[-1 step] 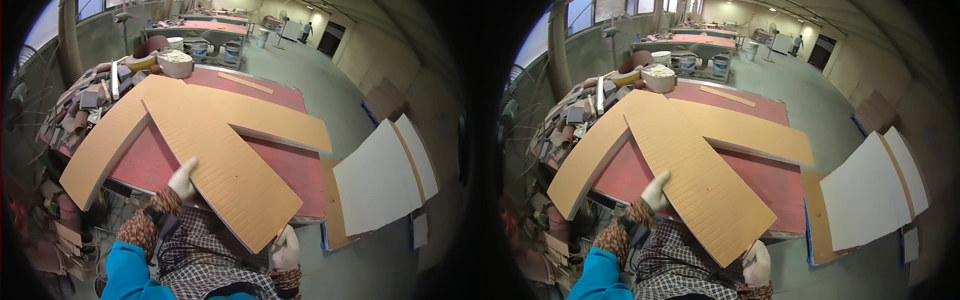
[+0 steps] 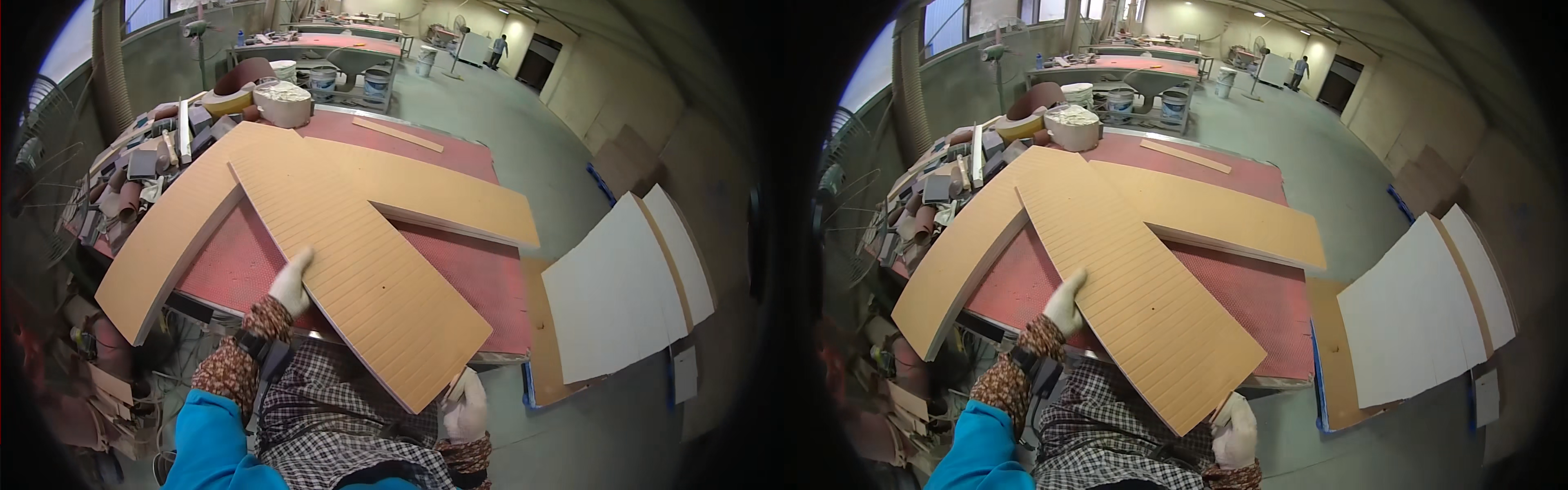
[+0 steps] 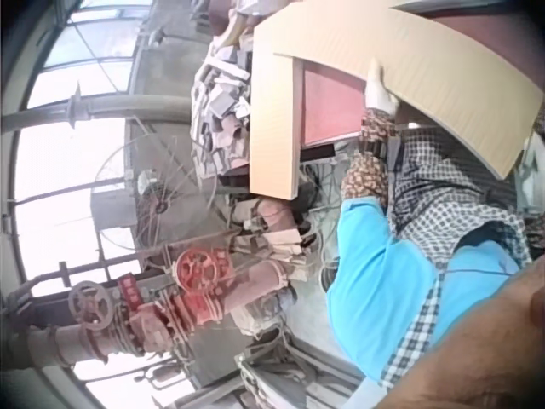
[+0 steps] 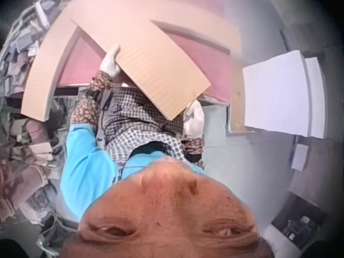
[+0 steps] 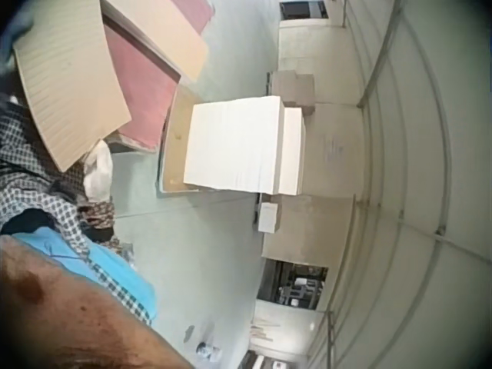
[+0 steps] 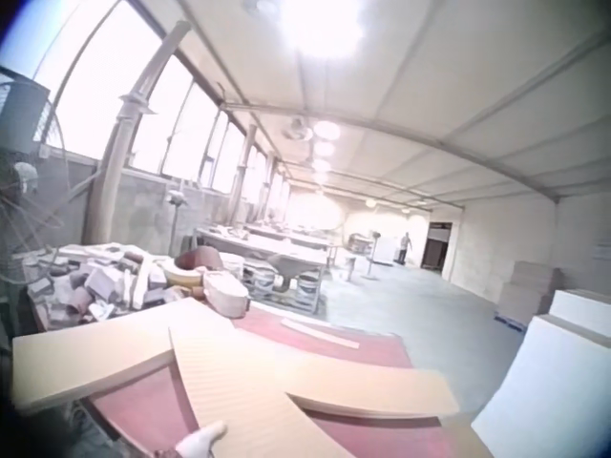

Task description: A person uses a sanding block to sand the edges and surface of wooden panels on a workbench.

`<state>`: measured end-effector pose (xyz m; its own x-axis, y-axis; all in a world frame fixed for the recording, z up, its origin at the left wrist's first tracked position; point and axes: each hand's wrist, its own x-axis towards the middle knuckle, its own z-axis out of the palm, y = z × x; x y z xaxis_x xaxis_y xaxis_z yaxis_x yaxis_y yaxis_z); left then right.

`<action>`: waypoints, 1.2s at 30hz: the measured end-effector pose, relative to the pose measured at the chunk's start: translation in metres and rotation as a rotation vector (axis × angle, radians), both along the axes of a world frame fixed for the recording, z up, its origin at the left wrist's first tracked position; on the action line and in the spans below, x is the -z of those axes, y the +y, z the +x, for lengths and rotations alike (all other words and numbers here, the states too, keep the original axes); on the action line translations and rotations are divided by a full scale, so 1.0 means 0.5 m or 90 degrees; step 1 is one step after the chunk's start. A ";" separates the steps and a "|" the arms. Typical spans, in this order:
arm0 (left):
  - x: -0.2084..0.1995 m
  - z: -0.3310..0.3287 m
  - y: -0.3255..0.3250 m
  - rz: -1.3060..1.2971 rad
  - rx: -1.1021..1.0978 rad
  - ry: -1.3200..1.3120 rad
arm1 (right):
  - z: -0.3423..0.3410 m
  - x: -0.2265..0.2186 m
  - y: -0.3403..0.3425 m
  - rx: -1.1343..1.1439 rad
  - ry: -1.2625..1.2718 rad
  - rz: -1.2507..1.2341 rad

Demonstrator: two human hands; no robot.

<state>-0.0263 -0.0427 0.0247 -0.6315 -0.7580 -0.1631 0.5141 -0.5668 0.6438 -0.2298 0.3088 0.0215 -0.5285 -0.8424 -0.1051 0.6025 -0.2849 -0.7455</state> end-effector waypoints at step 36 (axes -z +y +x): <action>0.060 -0.193 0.340 0.263 0.508 -0.131 | -0.508 0.067 0.060 0.695 0.673 0.634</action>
<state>-0.1229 0.1271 -0.0053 -0.8704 0.0324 -0.4913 -0.2301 -0.9090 0.3476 -0.4839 0.3387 -0.0122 -0.9100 0.0508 0.4116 -0.3159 0.5582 -0.7672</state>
